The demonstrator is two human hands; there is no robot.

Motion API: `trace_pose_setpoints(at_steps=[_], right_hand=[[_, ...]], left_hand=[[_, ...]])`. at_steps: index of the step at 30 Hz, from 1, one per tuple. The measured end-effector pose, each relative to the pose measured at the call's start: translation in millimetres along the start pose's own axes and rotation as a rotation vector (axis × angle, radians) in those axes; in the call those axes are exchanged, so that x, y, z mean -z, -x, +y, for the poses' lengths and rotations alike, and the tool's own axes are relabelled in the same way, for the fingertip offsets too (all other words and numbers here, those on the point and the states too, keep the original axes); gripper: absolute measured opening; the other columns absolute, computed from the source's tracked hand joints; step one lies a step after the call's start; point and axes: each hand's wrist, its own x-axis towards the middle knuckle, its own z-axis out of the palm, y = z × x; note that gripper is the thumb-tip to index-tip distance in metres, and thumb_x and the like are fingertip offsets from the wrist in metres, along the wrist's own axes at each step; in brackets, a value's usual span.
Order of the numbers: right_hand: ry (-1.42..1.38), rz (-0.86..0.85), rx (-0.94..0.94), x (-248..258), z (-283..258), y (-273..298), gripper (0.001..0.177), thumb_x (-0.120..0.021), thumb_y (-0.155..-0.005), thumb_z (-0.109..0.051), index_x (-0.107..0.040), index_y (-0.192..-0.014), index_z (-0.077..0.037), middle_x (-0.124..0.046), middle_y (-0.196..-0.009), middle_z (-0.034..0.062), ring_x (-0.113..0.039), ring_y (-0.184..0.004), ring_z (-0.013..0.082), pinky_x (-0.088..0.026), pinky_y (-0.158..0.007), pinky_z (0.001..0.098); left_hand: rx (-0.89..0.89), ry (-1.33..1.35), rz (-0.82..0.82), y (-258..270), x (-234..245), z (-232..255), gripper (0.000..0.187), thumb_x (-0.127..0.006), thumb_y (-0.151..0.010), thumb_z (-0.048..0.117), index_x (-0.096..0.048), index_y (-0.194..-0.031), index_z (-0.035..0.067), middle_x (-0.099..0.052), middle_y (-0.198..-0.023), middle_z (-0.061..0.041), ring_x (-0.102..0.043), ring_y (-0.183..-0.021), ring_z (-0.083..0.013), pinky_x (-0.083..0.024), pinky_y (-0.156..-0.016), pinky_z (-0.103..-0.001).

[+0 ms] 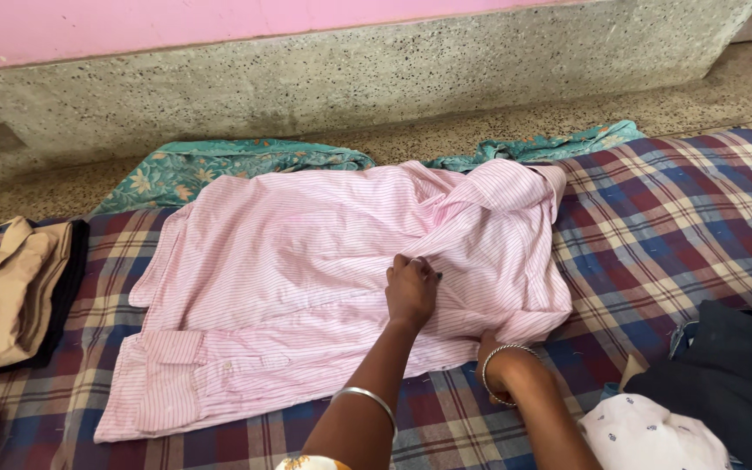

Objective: The person buttons a pink striped shirt, smooths the fabric with their hands on a bed, and folds the sleeves and bottom section of the shirt.

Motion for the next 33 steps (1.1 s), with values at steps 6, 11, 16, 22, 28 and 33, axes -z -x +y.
trace_pose_setpoints(at_steps=[6,11,16,22,28,33], right_hand=[[-0.056,0.011,-0.012,16,-6,3,0.049,-0.057,-0.092,-0.004,-0.057,-0.139,-0.017,-0.076,-0.110,0.0208,-0.075,-0.093,0.0324,-0.058,-0.082,0.0456],[-0.172,0.287,0.024,48,-12,20,0.052,-0.059,-0.089,-0.003,-0.059,-0.137,-0.023,-0.073,-0.119,0.0159,-0.072,-0.106,0.0328,-0.056,-0.090,0.0453],[-0.042,0.532,0.196,47,-4,22,0.051,-0.075,-0.084,-0.020,-0.063,-0.132,-0.032,-0.062,-0.135,0.0061,-0.058,-0.127,0.0289,-0.050,-0.105,0.0424],[0.013,0.447,0.019,37,2,12,0.029,-0.076,-0.089,-0.038,-0.075,-0.117,-0.032,-0.067,-0.133,-0.0002,-0.061,-0.127,0.0268,-0.046,-0.109,0.0493],[-0.012,0.540,-0.066,25,13,-10,0.022,-0.066,-0.096,-0.035,-0.076,-0.114,-0.029,-0.078,-0.111,0.0038,-0.070,-0.113,0.0265,-0.039,-0.106,0.0493],[-0.023,0.468,-0.135,22,10,-13,0.023,-0.062,-0.097,-0.025,-0.076,-0.115,-0.027,-0.080,-0.110,0.0073,-0.072,-0.111,0.0248,-0.032,-0.110,0.0481]], left_hand=[[-0.215,0.071,0.143,24,16,13,0.017,-0.066,-0.097,0.022,-0.066,-0.101,0.006,-0.060,-0.108,-0.014,-0.058,-0.104,-0.0342,-0.050,-0.086,-0.047],[-0.438,0.003,-0.086,71,51,9,0.033,-0.070,-0.094,0.038,-0.063,-0.104,0.009,-0.061,-0.110,-0.013,-0.059,-0.109,-0.0335,-0.047,-0.093,-0.048],[-0.483,-0.328,-0.269,115,64,-40,0.071,-0.063,-0.090,0.056,-0.042,-0.151,0.027,-0.031,-0.162,-0.010,-0.022,-0.151,-0.0344,-0.009,-0.119,-0.056],[-0.108,-0.649,-0.435,125,97,-49,0.080,-0.028,-0.092,0.079,-0.011,-0.162,0.043,0.008,-0.172,-0.005,0.012,-0.157,-0.0308,0.014,-0.119,-0.067],[0.147,-0.724,-0.287,134,155,-109,0.085,-0.021,-0.087,0.085,0.001,-0.161,0.049,0.022,-0.170,-0.004,0.022,-0.155,-0.0326,0.013,-0.108,-0.080],[0.313,-0.724,-0.135,147,200,-184,0.090,-0.024,-0.081,0.091,0.010,-0.156,0.054,0.026,-0.168,-0.002,0.022,-0.152,-0.0320,0.014,-0.104,-0.081]])
